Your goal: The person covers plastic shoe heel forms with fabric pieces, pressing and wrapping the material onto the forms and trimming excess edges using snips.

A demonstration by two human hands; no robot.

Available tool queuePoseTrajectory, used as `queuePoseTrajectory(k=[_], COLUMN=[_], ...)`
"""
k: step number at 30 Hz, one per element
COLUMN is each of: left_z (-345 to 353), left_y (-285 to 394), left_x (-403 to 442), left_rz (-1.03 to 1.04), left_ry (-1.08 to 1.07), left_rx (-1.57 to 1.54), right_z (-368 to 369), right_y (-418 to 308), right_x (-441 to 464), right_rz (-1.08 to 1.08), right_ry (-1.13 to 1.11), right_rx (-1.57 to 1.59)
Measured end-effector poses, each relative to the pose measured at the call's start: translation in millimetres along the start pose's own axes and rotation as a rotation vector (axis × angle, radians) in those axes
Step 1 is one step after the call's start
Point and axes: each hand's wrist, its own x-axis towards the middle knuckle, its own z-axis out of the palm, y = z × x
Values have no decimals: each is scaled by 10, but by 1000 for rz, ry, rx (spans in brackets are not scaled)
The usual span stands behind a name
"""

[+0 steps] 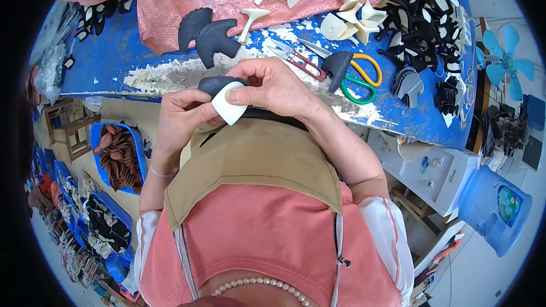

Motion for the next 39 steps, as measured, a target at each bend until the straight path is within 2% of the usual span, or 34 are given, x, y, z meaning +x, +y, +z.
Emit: queuePoseTrajectory(k=[1, 5, 6, 10, 16, 20, 26, 30, 31, 35, 39], left_z=[13, 61, 77, 143, 166, 74, -23, -37, -30, 23, 50], left_y=[-2, -10, -14, -46, -63, 132, 106, 194, 193, 204, 220], left_x=[4, 24, 23, 1, 0, -50, -53, -107, -96, 32, 57], left_rz=[0, 277, 276, 603, 762, 249, 383, -26, -27, -287, -306], left_ry=[-1, 34, 33, 121, 205, 43, -27, -146, -145, -265, -386], left_rx=[0, 195, 195, 499, 766, 265, 398, -20, -19, -193, -101], right_z=[-8, -65, -66, -78, -67, -78, -139, -163, -144, 13, -9], right_y=[4, 48, 51, 58, 88, 54, 38, 53, 47, -25, 74], right_x=[8, 59, 55, 30, 35, 53, 51, 29, 20, -12, -20], right_rz=[0, 48, 48, 63, 15, -43, -109, -104, -104, -74, -73], right_ry=[0, -52, -51, -52, -11, -32, -17, -72, -72, -137, -119], right_rx=[0, 80, 80, 114, 130, 212, 280, 364, 365, 349, 380])
